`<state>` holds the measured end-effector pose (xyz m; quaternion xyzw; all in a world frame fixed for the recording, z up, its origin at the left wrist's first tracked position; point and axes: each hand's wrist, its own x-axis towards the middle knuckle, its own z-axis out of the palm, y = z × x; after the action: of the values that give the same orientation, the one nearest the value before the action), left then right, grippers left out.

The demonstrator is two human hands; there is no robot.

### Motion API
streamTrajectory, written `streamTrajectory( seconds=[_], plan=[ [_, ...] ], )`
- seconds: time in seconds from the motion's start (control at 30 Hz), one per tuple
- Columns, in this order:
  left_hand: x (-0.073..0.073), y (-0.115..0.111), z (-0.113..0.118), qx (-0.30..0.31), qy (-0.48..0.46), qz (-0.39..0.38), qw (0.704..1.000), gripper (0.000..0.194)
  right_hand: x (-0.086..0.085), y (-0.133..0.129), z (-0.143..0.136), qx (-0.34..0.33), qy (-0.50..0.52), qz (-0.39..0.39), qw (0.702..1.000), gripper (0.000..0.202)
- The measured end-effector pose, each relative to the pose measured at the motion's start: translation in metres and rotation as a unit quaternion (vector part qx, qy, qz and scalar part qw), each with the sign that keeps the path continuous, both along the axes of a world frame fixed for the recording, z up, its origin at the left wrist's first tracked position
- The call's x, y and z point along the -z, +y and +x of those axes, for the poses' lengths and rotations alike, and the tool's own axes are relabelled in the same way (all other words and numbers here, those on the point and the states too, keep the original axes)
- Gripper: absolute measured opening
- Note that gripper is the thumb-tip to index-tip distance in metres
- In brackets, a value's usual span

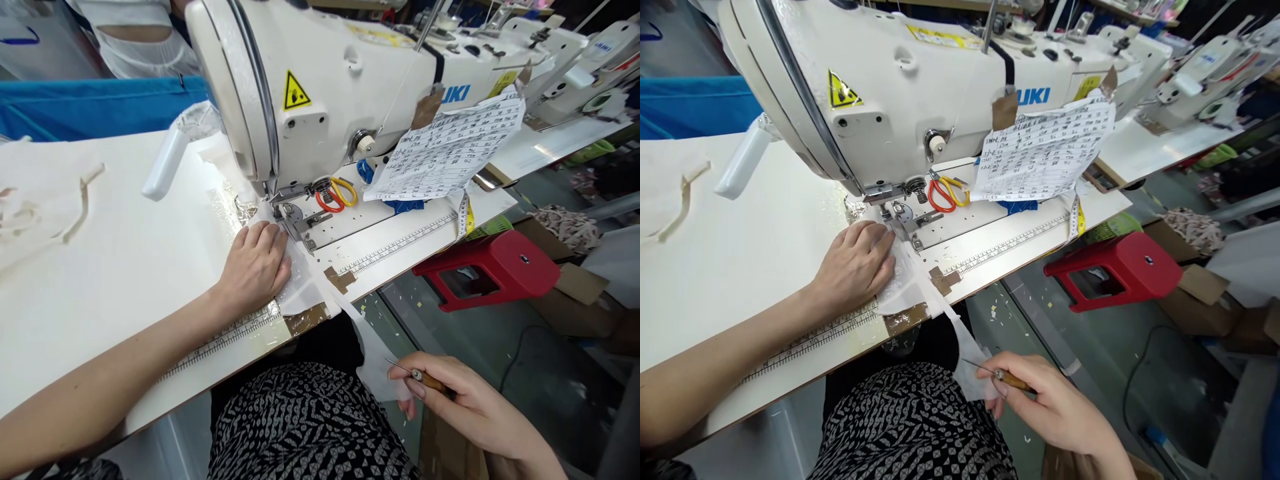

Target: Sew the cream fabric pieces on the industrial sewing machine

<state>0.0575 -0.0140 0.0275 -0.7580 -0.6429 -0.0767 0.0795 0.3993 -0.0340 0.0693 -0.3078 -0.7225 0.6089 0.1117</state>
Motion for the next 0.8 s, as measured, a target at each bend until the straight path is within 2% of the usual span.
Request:
streamTrajectory(
  seconds=[0.8],
  plan=[
    [-0.005,0.0,0.002,-0.004,-0.006,-0.013,1.0,0.052,0.019,0.026,-0.045,-0.038,0.092,0.033,0.994,0.019]
  ],
)
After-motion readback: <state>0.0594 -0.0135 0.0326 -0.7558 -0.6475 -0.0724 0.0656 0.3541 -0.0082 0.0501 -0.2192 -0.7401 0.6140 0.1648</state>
